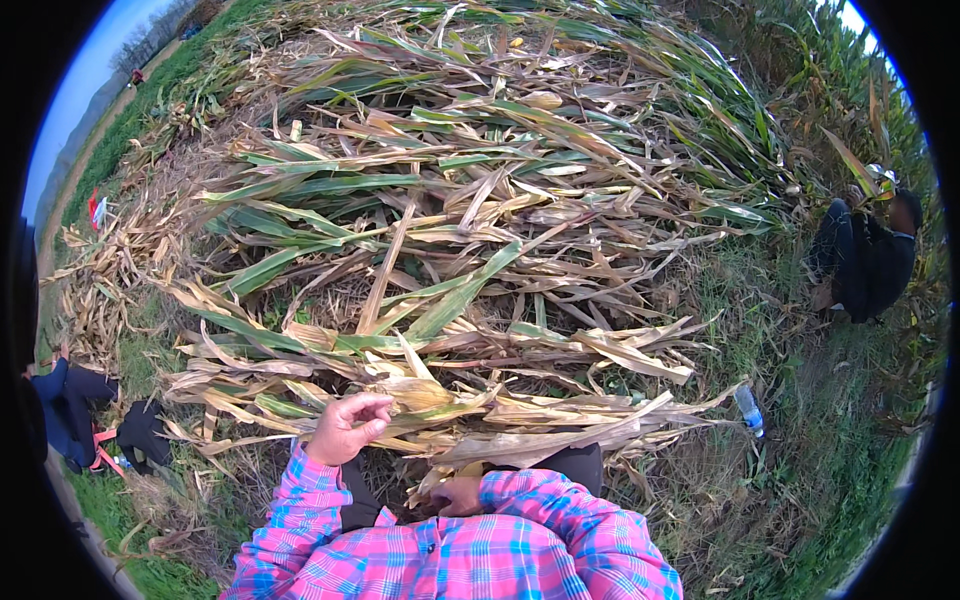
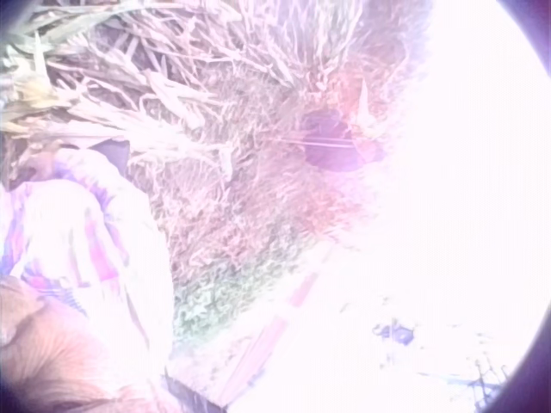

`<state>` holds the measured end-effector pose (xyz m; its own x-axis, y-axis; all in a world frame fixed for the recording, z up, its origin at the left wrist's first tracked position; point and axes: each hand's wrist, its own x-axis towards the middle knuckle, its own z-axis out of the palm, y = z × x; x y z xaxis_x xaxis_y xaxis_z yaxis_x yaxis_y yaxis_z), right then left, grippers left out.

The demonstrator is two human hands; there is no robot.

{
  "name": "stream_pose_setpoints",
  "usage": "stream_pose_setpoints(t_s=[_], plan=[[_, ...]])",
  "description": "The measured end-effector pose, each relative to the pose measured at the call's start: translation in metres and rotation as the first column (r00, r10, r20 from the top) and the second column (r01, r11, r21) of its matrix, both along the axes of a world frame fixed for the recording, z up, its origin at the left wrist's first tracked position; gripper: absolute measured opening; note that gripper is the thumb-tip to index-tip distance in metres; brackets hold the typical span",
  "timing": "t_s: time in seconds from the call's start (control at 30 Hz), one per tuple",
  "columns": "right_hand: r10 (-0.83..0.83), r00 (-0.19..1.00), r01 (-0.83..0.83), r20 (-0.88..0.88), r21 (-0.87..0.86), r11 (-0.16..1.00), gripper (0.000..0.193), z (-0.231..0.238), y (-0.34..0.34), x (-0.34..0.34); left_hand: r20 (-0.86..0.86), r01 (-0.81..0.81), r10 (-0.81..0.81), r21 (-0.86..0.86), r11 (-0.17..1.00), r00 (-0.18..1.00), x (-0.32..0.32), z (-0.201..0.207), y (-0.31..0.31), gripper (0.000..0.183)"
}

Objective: The person sits on the ground in a cornfield and repeatedly shucks corn cobs by hand, peeling back the husks to reveal the kernels. The person handles multiple cobs one at a time and discards the husks onto a growing pile.

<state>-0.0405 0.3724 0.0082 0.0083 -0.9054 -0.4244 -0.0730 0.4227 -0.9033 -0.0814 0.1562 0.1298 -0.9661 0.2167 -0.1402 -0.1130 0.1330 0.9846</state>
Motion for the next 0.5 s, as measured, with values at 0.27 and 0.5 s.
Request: stream_pose_setpoints(t_s=[0.27, 0.5], plan=[[-0.017, 0.751, 0.159, 0.66, -0.157, 0.975, 0.042, 0.039, -0.022, -0.035, 0.319, 0.437, -0.307, -0.538, 0.72, 0.897, 0.025, -0.125, -0.007, 0.035], [-0.795, 0.529, 0.836, 0.296, -0.023, 0.548, 0.018, -0.008, -0.01, -0.153, 0.284, 0.633, -0.571, -0.45, 0.63, 0.77, 0.025, -0.129, 0.012, 0.041]])
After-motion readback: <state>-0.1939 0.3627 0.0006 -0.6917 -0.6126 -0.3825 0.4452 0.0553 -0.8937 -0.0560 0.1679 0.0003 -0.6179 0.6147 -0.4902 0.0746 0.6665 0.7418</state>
